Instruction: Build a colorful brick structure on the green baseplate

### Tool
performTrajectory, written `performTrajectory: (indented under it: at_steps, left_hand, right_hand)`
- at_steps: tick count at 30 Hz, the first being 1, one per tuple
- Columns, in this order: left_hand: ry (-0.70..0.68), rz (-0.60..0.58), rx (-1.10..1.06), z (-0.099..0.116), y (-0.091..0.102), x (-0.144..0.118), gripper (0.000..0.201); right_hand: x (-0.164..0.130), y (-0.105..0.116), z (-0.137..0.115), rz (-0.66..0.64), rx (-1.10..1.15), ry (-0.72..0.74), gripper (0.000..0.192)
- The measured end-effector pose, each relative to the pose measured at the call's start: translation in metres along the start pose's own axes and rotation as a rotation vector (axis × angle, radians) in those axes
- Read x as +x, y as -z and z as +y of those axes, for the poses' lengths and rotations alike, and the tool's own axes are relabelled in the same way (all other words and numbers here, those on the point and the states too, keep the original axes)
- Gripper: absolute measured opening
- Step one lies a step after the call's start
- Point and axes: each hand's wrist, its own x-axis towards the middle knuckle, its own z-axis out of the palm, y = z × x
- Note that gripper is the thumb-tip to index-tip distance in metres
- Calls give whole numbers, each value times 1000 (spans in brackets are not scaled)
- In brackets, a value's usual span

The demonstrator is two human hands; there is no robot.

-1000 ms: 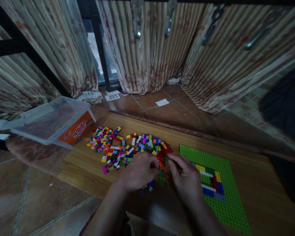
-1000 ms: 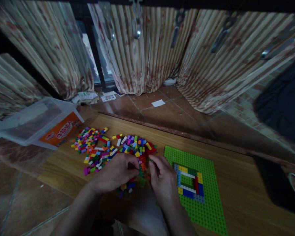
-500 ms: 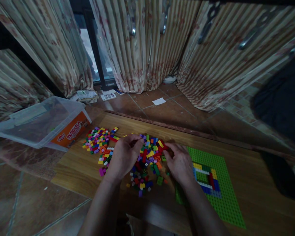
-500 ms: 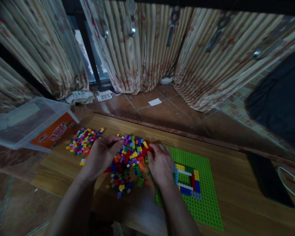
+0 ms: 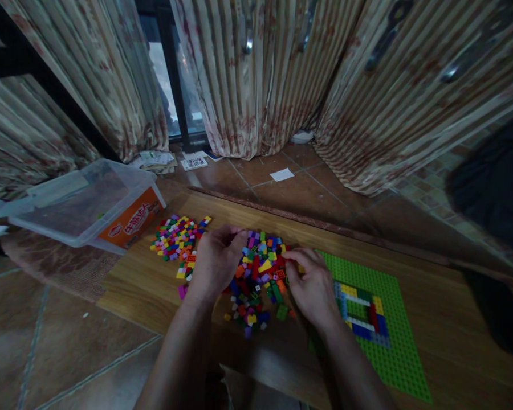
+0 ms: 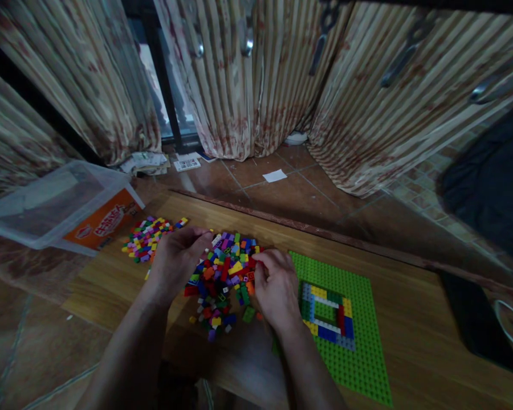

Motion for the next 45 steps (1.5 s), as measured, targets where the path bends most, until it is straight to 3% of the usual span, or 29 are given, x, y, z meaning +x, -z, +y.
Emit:
performTrajectory:
  at_steps: [8,16,18,25,33,45]
  left_hand:
    - [-9,0,37,-1,-1,1,13]
    - [10,-34,76,0,2,0,16]
    - [13,-38,85,-1,4,0,17]
    - [-23,-8,110,-9,5,2,20]
    - [-48,-11,100,-10,4,1,19]
    - [-35,-20,178,-7,10,1,20]
  right_hand:
    - [9,-14,-10,-87,-72,50,19]
    - [-2,-3,-5,-55,490,-179,20]
    - [-4,0,-5,-68,540,-209,21]
    - [-8,6,-5,-126,229,-86,18]
    - [-6,-16,-22,-139,-4,177,26]
    - [-2,-16,-15,13,-40,80,20]
